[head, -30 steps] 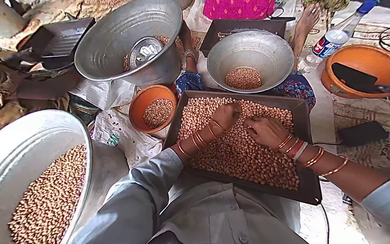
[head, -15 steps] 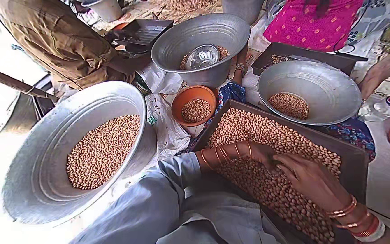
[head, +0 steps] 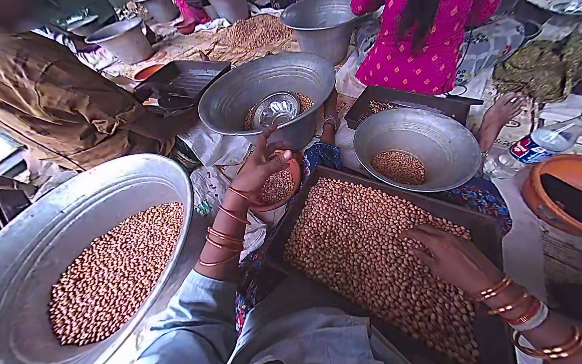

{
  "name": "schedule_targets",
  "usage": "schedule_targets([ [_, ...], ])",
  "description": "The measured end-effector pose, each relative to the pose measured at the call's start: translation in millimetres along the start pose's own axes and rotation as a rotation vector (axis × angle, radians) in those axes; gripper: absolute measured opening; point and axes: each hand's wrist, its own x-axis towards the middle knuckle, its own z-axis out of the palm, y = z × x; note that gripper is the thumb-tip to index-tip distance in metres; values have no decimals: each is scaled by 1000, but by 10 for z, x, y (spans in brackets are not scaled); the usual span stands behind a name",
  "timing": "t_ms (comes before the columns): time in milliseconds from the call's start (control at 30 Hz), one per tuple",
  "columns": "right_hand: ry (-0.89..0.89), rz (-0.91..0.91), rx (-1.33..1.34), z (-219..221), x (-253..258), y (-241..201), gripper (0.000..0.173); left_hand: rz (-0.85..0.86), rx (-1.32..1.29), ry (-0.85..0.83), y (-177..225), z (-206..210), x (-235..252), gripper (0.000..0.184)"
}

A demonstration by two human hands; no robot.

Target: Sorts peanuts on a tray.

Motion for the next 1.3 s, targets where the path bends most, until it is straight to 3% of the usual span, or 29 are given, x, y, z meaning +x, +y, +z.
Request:
schedule_targets([
  [67,-49,47,14,-20,18,30,34,-29,-195,-47,101,143,-23,59],
  [167,-147,204,-18,-109,46,83,45,-32,406,-176,144,445,-196,49],
  [233,-221,333,-91,-158,59,154,52,-148,833,-473,12,653,-61,53],
  [300,-320,437,-136,-194,75,215,54,-303,1071,-704,-72,989,-43,61],
  [367,-432,478,-164,-203,105,218,56,-398,1205,-739,-64,1404,-213,69],
  [433,-521,459,-148,-194,144,136,65,-415,1216,-723,-17,1751,-433,68],
  [533,-598,404,-55,-102,144,-23,74,-378,1100,-865,74,2062,-671,71],
  [633,-632,351,55,-80,144,-61,76,-295,762,-952,18,2164,-747,82],
  [733,-557,289,205,-212,139,-3,62,-248,223,-861,-54,2133,-685,71],
  [800,-388,268,285,-254,101,95,49,-206,114,-726,-55,2063,-585,65],
  [867,-180,215,282,-261,54,219,29,-72,268,-598,-62,1933,-444,55],
  [1000,62,118,175,-274,-11,359,14,101,525,-507,-73,1706,-304,21],
  [1167,-116,155,93,-268,-5,245,7,157,671,-593,-69,1895,-363,14],
  [1300,-102,158,-21,-241,-36,258,7,247,750,-678,-64,2198,-387,19],
])
